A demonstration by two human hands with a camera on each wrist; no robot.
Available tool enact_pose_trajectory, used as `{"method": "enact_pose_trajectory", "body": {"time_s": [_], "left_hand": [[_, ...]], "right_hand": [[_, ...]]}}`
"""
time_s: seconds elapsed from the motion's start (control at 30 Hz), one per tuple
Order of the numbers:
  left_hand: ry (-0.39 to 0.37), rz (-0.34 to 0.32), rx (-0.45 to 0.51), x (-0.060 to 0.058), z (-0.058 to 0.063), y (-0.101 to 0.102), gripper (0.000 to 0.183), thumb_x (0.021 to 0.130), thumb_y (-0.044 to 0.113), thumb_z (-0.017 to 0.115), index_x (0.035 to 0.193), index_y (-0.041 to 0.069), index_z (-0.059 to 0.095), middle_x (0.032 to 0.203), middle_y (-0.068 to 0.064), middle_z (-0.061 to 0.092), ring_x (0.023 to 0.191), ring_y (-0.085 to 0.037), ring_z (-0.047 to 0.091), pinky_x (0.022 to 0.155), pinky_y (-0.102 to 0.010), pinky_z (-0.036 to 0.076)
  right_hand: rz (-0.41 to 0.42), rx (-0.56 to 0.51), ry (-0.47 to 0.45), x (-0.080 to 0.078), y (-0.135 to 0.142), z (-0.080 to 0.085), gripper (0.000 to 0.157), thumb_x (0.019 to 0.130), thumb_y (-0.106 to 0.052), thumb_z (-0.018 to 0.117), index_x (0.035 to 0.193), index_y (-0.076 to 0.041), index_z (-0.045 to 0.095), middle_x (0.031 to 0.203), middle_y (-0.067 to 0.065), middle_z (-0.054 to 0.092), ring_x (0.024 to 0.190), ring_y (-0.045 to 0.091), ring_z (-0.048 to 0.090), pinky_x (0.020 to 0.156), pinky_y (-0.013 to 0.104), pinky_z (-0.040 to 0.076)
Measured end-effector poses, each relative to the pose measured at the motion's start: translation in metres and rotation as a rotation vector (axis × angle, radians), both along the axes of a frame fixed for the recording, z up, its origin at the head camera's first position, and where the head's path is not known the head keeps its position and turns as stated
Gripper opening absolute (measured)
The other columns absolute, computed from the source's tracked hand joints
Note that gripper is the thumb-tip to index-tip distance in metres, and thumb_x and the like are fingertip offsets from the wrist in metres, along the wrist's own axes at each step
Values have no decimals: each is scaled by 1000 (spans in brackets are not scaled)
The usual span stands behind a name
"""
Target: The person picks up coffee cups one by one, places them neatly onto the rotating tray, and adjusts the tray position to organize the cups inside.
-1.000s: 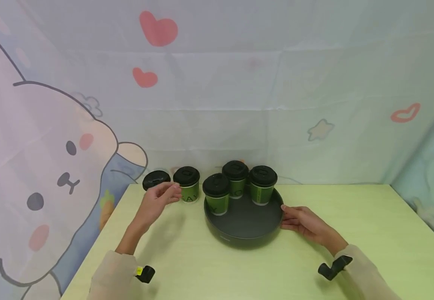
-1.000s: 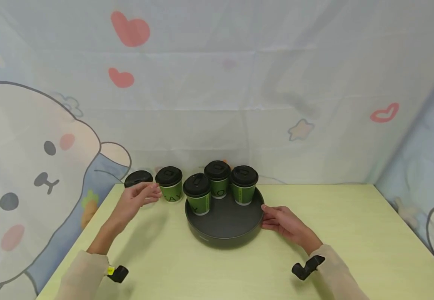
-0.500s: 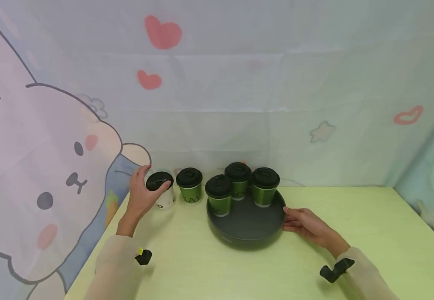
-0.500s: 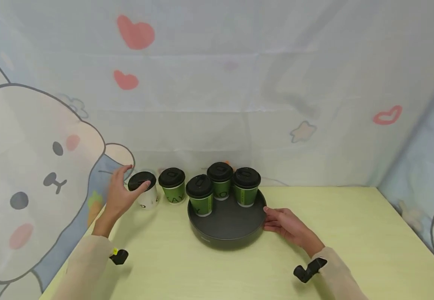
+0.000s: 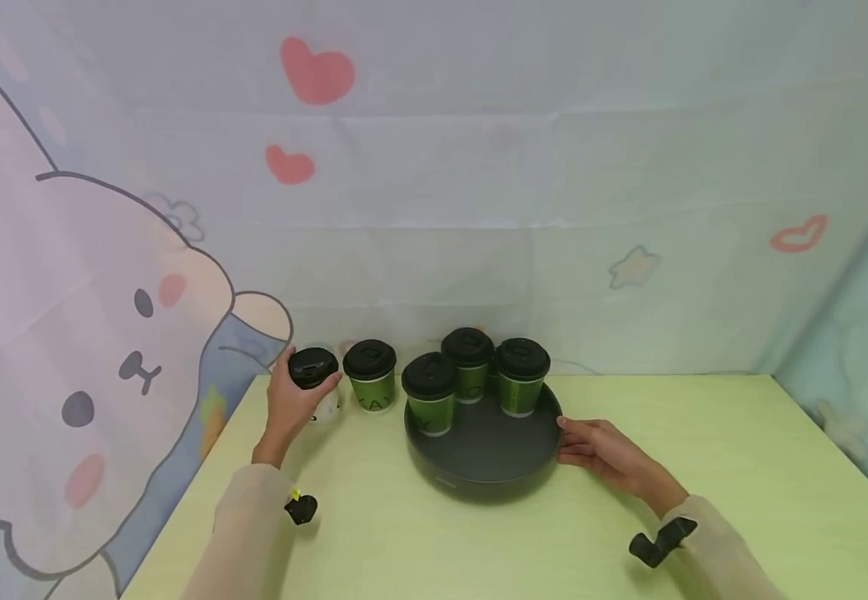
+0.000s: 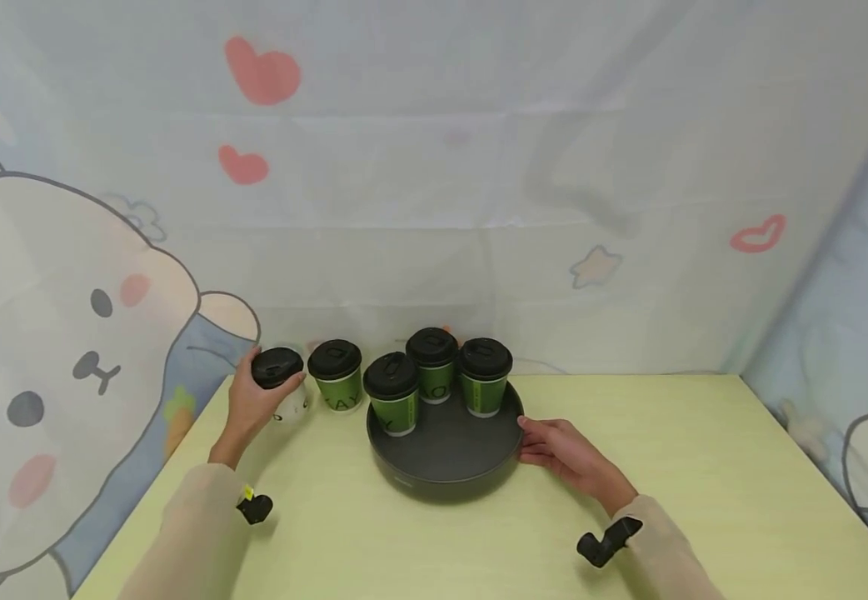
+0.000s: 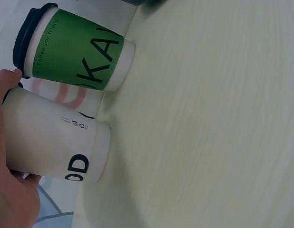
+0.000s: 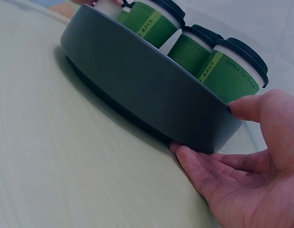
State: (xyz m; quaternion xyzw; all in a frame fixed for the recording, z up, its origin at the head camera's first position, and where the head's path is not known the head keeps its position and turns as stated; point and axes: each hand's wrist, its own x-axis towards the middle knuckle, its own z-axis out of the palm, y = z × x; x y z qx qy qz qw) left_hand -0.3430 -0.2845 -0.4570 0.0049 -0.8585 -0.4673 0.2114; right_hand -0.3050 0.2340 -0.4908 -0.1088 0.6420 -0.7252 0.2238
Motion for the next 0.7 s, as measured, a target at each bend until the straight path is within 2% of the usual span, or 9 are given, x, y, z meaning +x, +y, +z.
{"method": "enact_pose_trajectory", "body": {"time_s": [0.1,0.2,0.43,0.57,0.7], "left_hand": [[4,14,62,1,-4,-1,101,88,40,83,162,5,23,155,-25,38,138,-43,43,111,-59,41],[-4,14,87,4,-5,-1,103,87,40,84,161,4,23,151,-27,41,136,-43,44,110,-59,42],[-15,35,77,7,-4,-4,99,86,40,85,158,1,29,149,-27,44,135,-42,46,110,-59,41],[-19,10,62,12,-2,-5,99,87,39,84,159,2,28,149,-27,44,134,-43,46,109,-60,42],[-15,-10,31,22,7,-4,99,88,40,83,161,5,26,151,-27,43,136,-43,46,109,-61,43]], "right_hand": [[-2,0,1,1,-1,-1,43,111,-23,52,128,16,55,110,12,67,102,20,68,99,36,57],[-11,2,1,1,-2,-2,43,111,-24,53,128,16,55,109,13,67,102,21,68,98,36,57],[-8,-2,3,0,-3,-1,43,111,-24,53,128,15,55,108,11,68,101,20,69,98,36,57],[-13,-5,-6,0,-3,-2,42,111,-24,54,127,14,56,108,11,69,101,20,69,98,36,58],[-13,8,4,0,-2,-1,43,111,-26,54,126,14,55,108,12,68,101,21,69,98,36,58]]}}
